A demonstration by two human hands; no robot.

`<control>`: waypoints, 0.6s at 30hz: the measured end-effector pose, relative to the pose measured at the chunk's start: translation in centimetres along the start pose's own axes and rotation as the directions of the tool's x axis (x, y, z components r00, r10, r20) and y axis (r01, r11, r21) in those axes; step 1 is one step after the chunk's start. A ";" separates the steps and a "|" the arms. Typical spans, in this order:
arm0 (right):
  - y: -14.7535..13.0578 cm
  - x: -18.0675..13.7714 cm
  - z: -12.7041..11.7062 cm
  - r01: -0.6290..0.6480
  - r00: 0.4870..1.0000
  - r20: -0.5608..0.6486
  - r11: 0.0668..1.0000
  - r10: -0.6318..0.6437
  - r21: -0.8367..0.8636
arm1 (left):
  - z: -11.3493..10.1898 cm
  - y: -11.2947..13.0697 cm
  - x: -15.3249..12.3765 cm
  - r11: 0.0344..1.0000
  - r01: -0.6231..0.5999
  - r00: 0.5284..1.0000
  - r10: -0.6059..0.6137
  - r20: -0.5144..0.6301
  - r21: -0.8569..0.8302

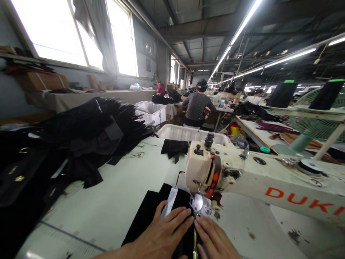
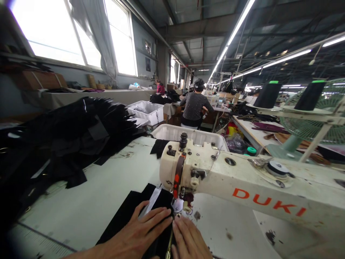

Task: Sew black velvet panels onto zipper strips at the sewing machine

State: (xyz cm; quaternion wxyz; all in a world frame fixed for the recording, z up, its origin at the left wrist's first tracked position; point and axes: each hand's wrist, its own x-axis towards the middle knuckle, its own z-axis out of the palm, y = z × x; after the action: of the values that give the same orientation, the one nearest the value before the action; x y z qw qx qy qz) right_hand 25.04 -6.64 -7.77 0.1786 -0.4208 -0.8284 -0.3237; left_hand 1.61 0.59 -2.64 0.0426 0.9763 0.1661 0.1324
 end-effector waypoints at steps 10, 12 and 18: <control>0.3 0.1 0.4 0.040 0.999 -0.024 0.999 -0.040 -0.017 | 0.9 -0.6 -0.1 0.999 -0.022 1.000 0.022 0.006 0.047; 0.3 0.1 0.5 0.033 0.999 -0.026 0.999 -0.033 -0.018 | 1.0 -0.7 -0.1 0.999 -0.018 1.000 0.017 0.016 0.036; 0.2 0.0 0.6 0.055 0.998 -0.033 0.998 -0.056 -0.030 | 0.9 -0.6 -0.1 0.999 -0.024 1.000 0.024 -0.002 0.040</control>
State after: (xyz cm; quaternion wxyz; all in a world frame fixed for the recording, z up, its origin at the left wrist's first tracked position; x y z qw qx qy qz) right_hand 25.22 -6.12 -8.13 0.1775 -0.3945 -0.8318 -0.3478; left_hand 1.60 1.07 -3.64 0.0213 0.9787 0.1570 0.1307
